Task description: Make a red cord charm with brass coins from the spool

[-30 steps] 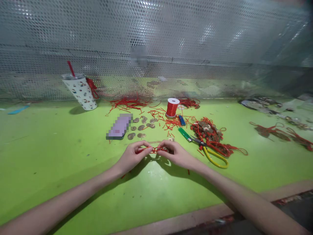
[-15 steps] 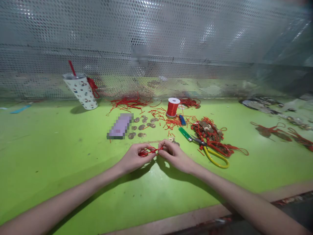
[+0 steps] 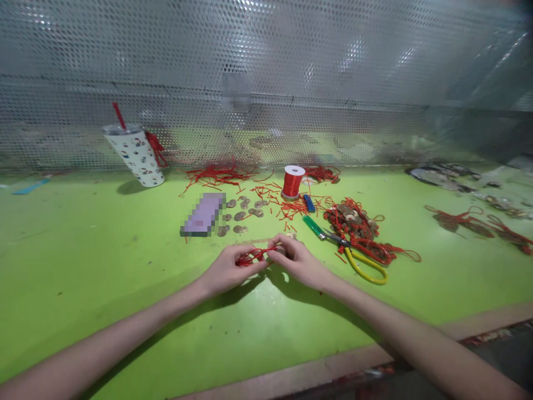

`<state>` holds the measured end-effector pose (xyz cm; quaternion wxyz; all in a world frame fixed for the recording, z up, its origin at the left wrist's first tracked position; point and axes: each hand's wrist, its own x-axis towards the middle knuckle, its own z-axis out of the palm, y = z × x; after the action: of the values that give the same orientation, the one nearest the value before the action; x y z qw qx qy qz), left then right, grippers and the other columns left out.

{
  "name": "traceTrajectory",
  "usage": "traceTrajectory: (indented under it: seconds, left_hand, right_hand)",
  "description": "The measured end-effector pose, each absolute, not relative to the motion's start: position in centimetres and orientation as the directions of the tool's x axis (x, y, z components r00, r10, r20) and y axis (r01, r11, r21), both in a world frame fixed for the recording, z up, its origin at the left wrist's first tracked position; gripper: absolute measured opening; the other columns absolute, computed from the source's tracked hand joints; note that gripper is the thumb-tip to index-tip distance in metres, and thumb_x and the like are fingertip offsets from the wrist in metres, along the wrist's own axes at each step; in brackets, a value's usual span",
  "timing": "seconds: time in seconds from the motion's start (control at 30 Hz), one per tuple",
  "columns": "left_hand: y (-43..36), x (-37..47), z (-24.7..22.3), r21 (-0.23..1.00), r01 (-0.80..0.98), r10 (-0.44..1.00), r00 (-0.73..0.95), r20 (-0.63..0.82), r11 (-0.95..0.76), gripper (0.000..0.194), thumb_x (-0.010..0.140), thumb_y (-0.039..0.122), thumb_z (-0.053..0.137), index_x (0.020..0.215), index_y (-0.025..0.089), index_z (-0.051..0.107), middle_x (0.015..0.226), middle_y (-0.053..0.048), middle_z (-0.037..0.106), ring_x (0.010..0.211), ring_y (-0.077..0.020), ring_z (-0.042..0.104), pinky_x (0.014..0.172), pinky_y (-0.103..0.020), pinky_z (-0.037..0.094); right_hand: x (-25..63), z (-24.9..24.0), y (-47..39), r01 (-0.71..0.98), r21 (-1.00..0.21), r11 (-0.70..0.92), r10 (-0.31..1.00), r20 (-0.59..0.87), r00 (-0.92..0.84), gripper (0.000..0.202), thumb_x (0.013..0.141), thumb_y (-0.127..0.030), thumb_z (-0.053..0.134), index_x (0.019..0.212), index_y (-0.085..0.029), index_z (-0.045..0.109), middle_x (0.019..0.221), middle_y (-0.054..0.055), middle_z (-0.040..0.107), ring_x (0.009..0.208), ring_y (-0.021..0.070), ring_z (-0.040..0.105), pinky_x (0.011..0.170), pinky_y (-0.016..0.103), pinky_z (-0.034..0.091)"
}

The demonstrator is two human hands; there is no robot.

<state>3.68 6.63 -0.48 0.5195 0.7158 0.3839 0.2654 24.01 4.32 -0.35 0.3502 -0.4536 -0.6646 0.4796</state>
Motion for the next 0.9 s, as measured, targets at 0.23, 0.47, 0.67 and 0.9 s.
traceTrajectory:
  seconds: [0.23, 0.47, 0.67, 0.9]
  left_hand:
    - [7.3, 3.5, -0.5, 0.968, 0.24, 0.929, 0.369, -0.026, -0.068, 0.032, 0.079, 0.046, 0.071, 0.086, 0.014, 0.071, 0.068, -0.002, 0.066, 0.054, -0.0105, 0.049, 0.05, -0.023, 0.031]
    - [7.2, 3.6, -0.6, 0.968, 0.244, 0.928, 0.371, -0.043, -0.053, 0.032, 0.08, 0.047, 0.071, 0.086, 0.015, 0.07, 0.07, -0.003, 0.068, 0.056, -0.012, 0.053, 0.051, -0.023, 0.032]
    - [7.0, 3.6, -0.3, 0.963, 0.249, 0.924, 0.382, 0.004, -0.107, 0.03, 0.082, 0.044, 0.071, 0.086, 0.014, 0.071, 0.068, -0.001, 0.066, 0.054, -0.0104, 0.05, 0.05, -0.023, 0.032]
    - [6.5, 3.9, 0.4, 0.963, 0.226, 0.896, 0.443, 0.031, -0.145, 0.027, 0.087, 0.041, 0.065, 0.084, 0.015, 0.069, 0.077, -0.003, 0.068, 0.063, -0.0128, 0.057, 0.057, -0.025, 0.041]
  right_hand:
    - [24.9, 0.0, 4.7, 0.324, -0.933, 0.156, 0.932, 0.031, -0.36, 0.027, 0.095, -0.047, 0.057, 0.107, -0.023, 0.061, 0.071, -0.002, 0.053, 0.064, 0.0153, 0.046, 0.06, 0.03, 0.034]
    - [24.7, 0.6, 4.8, 0.141, -0.988, 0.069, 0.96, 0.027, -0.28, 0.034, 0.097, -0.052, 0.048, 0.087, -0.02, 0.059, 0.086, 0.002, 0.056, 0.078, 0.0169, 0.054, 0.07, 0.029, 0.043]
    - [24.9, 0.1, 5.1, 0.321, -0.935, 0.151, 0.948, 0.045, -0.315, 0.031, 0.093, -0.049, 0.059, 0.094, -0.019, 0.065, 0.074, -0.001, 0.057, 0.061, 0.0129, 0.045, 0.055, 0.027, 0.033]
    - [24.4, 0.2, 4.6, 0.401, -0.897, 0.186, 0.954, 0.067, -0.292, 0.036, 0.091, -0.05, 0.062, 0.081, -0.017, 0.073, 0.066, 0.001, 0.058, 0.056, 0.012, 0.042, 0.052, 0.027, 0.03]
